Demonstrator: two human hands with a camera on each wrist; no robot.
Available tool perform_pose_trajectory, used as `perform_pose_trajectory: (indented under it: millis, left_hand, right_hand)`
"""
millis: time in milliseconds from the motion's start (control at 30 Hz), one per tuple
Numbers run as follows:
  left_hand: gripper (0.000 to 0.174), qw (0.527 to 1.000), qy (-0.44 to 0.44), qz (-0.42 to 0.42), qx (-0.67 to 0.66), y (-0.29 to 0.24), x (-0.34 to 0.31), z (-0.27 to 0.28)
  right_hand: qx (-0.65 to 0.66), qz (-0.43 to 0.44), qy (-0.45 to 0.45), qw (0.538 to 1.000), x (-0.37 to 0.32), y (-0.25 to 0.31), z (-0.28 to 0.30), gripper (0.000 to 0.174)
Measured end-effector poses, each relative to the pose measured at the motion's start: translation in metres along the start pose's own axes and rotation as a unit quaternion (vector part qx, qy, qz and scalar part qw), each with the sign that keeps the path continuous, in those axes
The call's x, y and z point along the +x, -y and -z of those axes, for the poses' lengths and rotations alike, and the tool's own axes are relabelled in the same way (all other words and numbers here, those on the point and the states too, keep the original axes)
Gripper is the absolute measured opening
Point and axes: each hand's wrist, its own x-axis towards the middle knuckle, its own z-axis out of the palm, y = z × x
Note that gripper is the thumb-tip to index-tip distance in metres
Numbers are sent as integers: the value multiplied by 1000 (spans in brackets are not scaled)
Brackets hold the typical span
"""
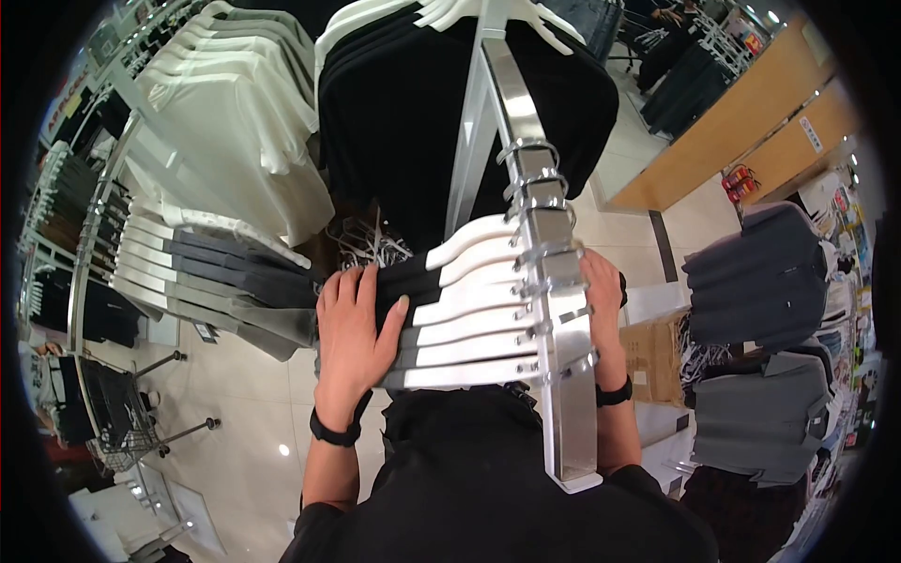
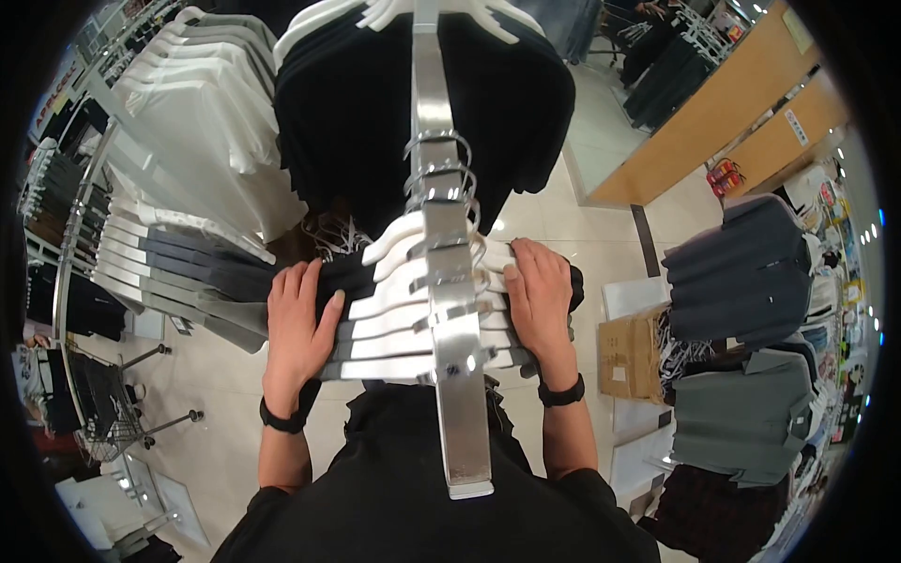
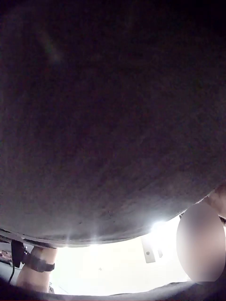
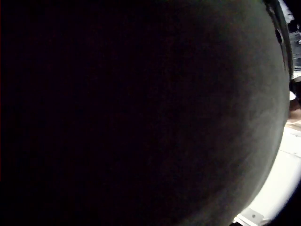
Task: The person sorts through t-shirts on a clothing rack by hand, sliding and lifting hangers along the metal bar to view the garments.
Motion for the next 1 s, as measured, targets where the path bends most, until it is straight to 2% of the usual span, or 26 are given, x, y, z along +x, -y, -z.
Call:
perform_pose_trajectory:
  millis: [367,800,1000]
  left_hand:
    - [63,998,52,33,-19,-27,-81,13]
    - [54,997,27,50,-47,-25,-78,7]
    - [50,997,13,57,-52,-24,-71,-2]
  right_hand:
    - [10,15,45,999,-54,27,46,52]
    - [56,9,74,996,-57,8,60,34]
    - [100,-38,85,991,-49,-22,76,30]
